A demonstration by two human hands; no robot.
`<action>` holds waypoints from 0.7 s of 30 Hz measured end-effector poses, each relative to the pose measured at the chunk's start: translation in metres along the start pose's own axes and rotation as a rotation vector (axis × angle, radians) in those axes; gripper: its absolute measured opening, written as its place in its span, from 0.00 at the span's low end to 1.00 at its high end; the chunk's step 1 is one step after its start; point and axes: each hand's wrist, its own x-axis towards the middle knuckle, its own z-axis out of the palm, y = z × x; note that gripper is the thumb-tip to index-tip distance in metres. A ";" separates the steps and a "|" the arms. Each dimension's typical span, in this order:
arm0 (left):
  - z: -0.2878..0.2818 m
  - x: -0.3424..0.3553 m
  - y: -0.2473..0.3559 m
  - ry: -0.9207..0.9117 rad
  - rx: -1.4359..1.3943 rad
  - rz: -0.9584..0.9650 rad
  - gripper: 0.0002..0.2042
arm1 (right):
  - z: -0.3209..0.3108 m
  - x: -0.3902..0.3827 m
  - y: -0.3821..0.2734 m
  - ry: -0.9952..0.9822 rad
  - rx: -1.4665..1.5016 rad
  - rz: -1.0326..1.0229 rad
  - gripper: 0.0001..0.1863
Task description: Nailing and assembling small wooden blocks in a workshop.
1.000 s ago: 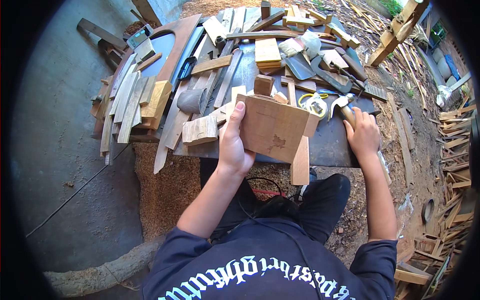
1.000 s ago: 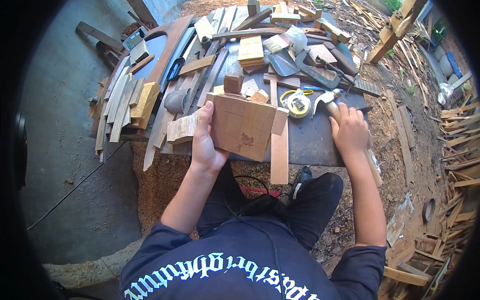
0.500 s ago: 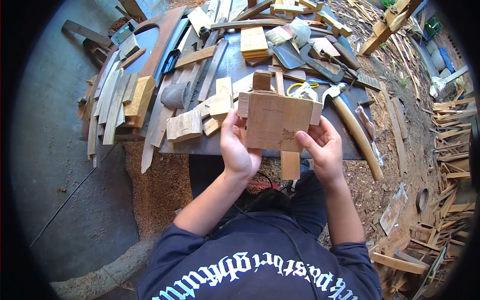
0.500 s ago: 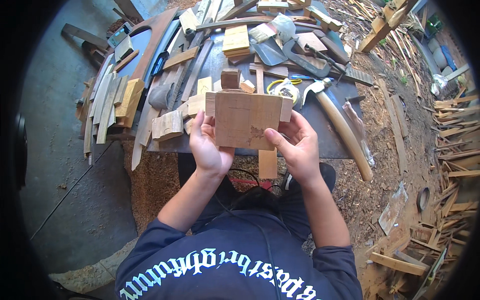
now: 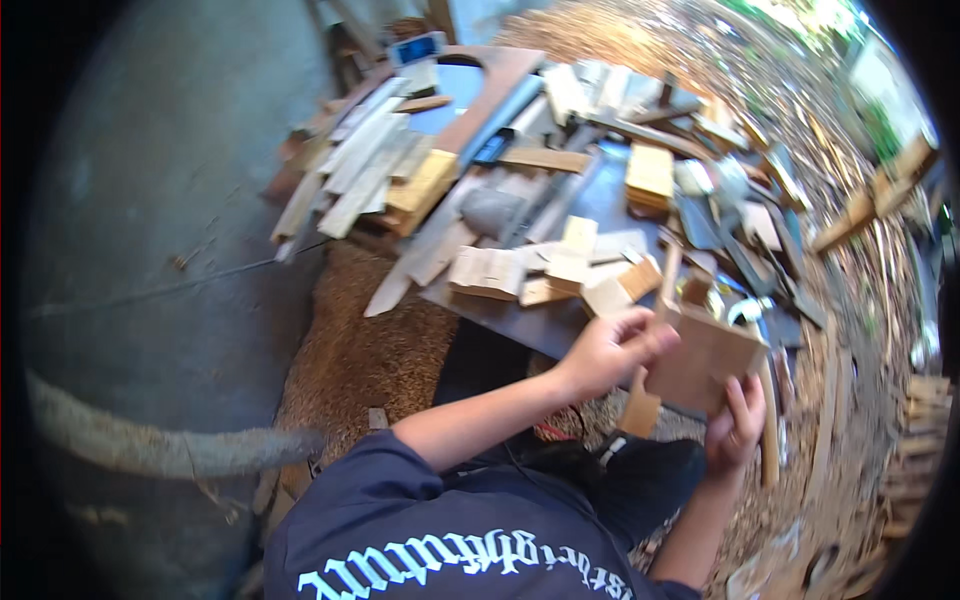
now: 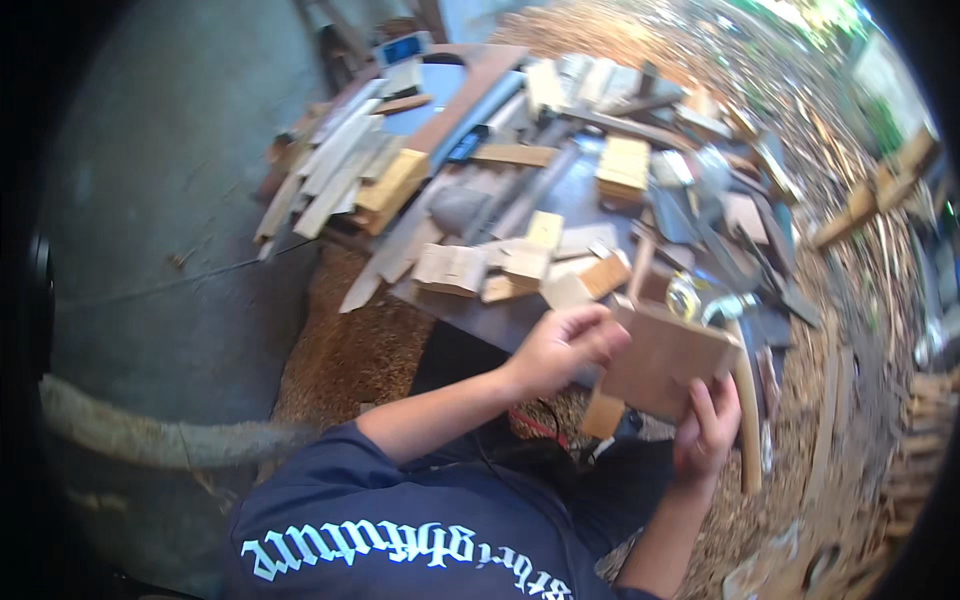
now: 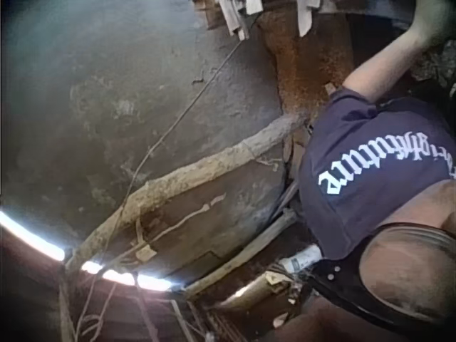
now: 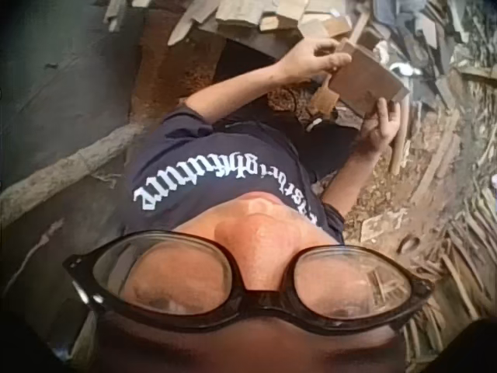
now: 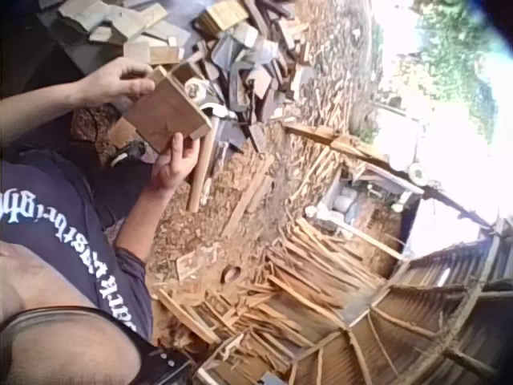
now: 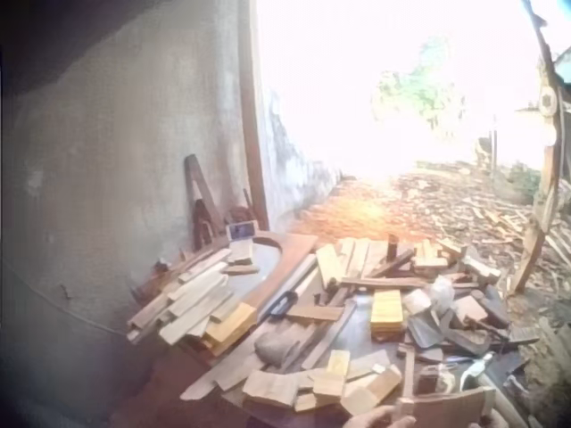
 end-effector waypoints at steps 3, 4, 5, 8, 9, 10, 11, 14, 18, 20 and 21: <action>0.009 -0.003 0.008 0.016 0.263 -0.013 0.23 | -0.008 -0.004 0.002 -0.005 -0.059 -0.008 0.24; 0.007 -0.006 0.014 0.011 0.370 -0.008 0.25 | -0.006 -0.001 0.002 0.019 -0.139 -0.024 0.24; 0.011 -0.009 0.004 0.098 0.338 0.148 0.24 | -0.003 -0.001 0.004 0.005 -0.137 -0.020 0.24; 0.017 -0.013 0.011 0.102 0.319 0.175 0.23 | 0.012 -0.005 0.000 0.165 -0.214 -0.122 0.31; 0.017 -0.015 0.015 0.043 0.321 0.102 0.22 | 0.015 -0.007 -0.002 0.170 -0.217 -0.122 0.31; 0.016 -0.016 0.019 -0.017 0.324 0.027 0.20 | 0.020 -0.009 -0.005 0.193 -0.213 -0.190 0.30; 0.017 -0.019 0.023 -0.022 0.322 0.022 0.20 | 0.027 -0.011 -0.010 0.216 -0.210 -0.258 0.30; 0.023 -0.024 0.036 -0.038 0.385 0.066 0.19 | 0.023 -0.017 -0.017 0.242 -0.272 -0.304 0.34; 0.026 -0.029 0.042 -0.070 0.298 0.194 0.17 | 0.028 -0.028 -0.024 0.319 -0.291 -0.328 0.36; 0.026 -0.032 0.045 -0.082 0.334 0.209 0.16 | 0.029 -0.034 -0.027 0.362 -0.295 -0.338 0.36; 0.027 -0.033 0.045 -0.088 0.326 0.232 0.16 | 0.030 -0.038 -0.028 0.402 -0.294 -0.360 0.37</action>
